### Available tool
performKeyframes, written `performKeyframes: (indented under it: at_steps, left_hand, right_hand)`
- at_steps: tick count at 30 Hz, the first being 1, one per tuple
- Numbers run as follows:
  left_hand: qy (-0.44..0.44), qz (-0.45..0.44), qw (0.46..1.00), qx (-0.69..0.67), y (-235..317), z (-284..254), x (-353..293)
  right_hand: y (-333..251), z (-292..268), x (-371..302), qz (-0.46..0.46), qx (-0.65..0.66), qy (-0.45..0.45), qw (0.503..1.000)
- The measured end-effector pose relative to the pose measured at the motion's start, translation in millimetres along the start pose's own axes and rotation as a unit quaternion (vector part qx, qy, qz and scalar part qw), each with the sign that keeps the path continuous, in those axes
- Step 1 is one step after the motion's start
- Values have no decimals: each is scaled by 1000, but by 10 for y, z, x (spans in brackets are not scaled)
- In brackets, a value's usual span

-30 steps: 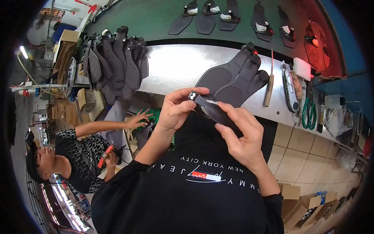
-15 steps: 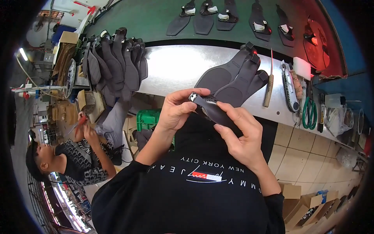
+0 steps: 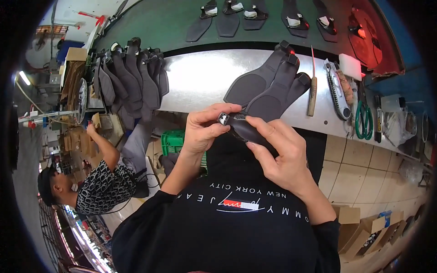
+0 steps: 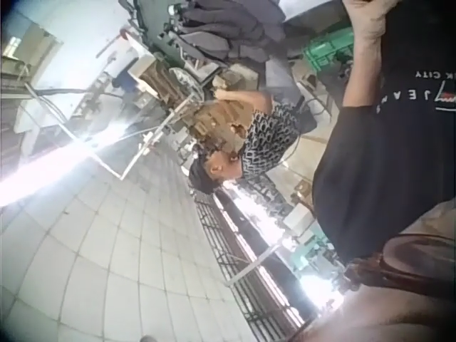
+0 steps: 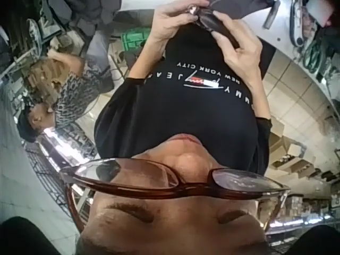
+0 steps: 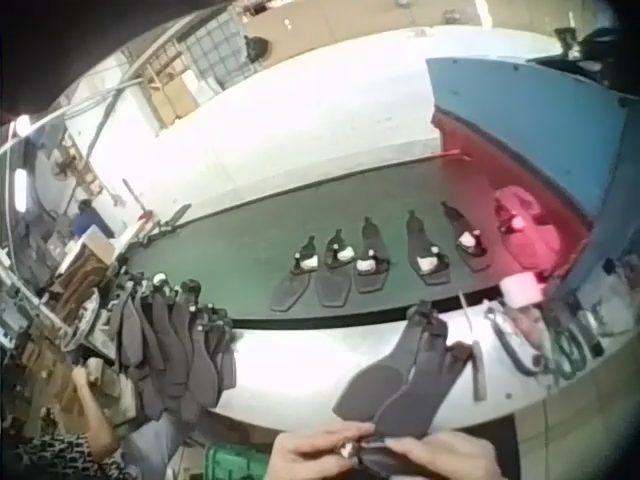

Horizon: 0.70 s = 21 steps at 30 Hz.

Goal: Assembling and trimming shoe components on a factory production line.

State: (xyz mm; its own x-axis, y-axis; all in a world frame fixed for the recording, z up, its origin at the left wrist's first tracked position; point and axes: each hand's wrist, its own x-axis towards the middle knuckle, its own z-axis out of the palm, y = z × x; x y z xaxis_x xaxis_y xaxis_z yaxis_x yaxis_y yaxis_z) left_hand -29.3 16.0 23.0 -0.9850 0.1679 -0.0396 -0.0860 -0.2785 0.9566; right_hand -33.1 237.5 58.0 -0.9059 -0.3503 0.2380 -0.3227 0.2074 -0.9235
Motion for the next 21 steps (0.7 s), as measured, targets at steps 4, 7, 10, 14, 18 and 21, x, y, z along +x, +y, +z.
performKeyframes:
  at_steps: [4,7,10,14,18,21]
  left_hand:
    - [-55,85,994,30,-64,-39,14]
    - [-51,58,997,-8,-77,-26,-6]
    - [-69,63,996,-7,-66,-23,10]
    - [-88,84,992,41,-63,-26,27]
    - [-98,91,990,41,-43,13,15]
    - [-104,86,989,55,-52,19,12]
  right_hand:
    - [-16,-17,11,-29,-38,-3,999]
    - [-7,-16,20,-42,-62,-4,997]
    - [-2,-10,18,-62,-74,5,995]
    - [25,6,15,-74,-84,14,994]
    - [20,20,8,-70,-100,11,992]
    - [58,23,0,-76,-113,9,991]
